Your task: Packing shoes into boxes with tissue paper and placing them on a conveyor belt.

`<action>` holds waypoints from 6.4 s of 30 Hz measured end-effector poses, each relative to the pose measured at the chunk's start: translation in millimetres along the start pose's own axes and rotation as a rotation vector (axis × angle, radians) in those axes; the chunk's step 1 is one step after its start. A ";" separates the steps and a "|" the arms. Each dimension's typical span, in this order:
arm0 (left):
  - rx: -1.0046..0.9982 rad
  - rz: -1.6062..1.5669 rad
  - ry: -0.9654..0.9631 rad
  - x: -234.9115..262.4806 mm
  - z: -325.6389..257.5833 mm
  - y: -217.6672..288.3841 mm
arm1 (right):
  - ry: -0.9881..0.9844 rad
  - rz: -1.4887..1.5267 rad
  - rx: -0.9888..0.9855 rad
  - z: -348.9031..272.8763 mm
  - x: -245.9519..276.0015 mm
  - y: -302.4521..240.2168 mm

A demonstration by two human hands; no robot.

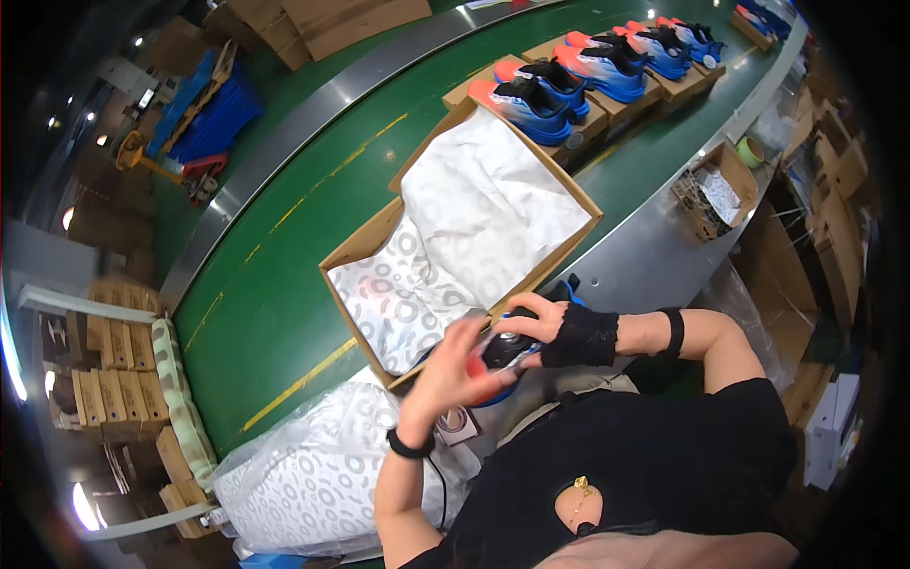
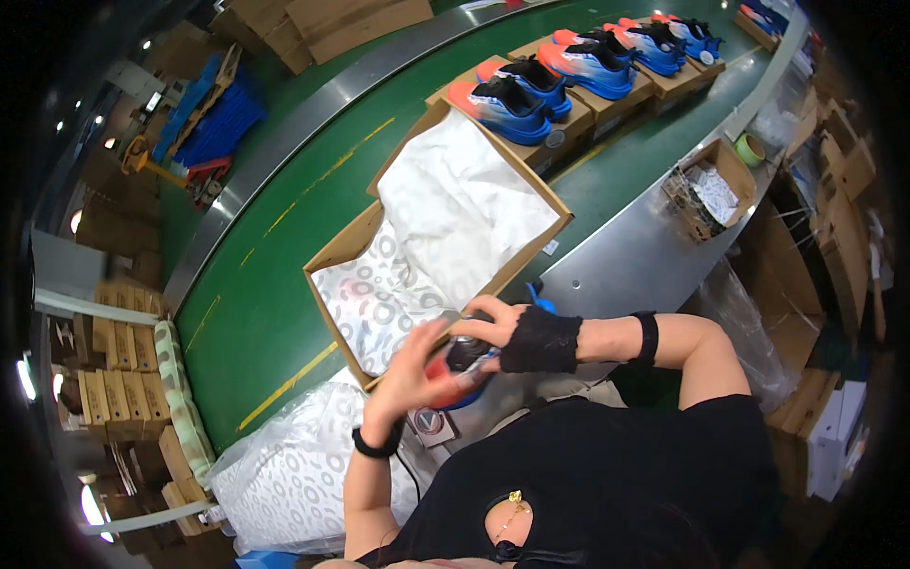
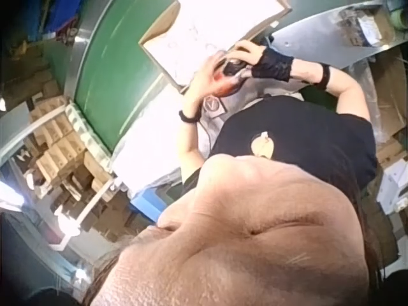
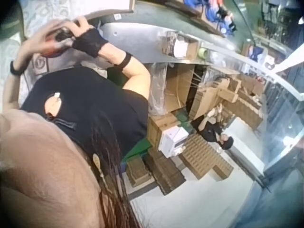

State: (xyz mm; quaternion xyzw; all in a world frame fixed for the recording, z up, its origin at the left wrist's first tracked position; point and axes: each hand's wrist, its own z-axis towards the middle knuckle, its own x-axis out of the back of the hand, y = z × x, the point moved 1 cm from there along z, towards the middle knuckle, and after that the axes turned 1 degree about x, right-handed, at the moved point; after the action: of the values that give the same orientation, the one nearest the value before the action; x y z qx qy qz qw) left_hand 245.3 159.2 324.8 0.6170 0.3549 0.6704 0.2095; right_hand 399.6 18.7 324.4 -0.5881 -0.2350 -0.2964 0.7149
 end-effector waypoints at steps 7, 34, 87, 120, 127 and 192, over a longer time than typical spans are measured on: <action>0.287 -0.270 0.545 12.0 -49.3 -9.4 | 0.489 -0.295 0.636 62.9 13.6 -41.8; 0.698 -0.684 1.150 -34.6 -8.7 -179.2 | 0.267 -0.785 0.055 45.0 -88.8 135.3; 0.600 -1.051 0.899 -165.7 1.0 28.9 | -0.072 -0.506 0.139 -114.7 -10.1 53.2; -0.022 -1.157 1.693 -127.7 -157.5 147.5 | -0.149 0.178 -0.065 28.8 31.6 194.0; 0.282 -1.319 2.580 -159.6 -227.1 161.4 | -0.390 -0.332 -0.163 12.3 -37.3 229.7; 0.479 -0.622 0.269 -208.4 456.5 115.3 | 0.521 -0.733 -0.291 -128.7 229.6 349.9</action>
State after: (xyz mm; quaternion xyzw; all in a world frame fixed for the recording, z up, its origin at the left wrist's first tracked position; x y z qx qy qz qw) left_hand 740.4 32.5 262.0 0.4186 0.6946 0.5483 0.2040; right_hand 806.8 -94.9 210.6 -0.4666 -0.1961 -0.6967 0.5083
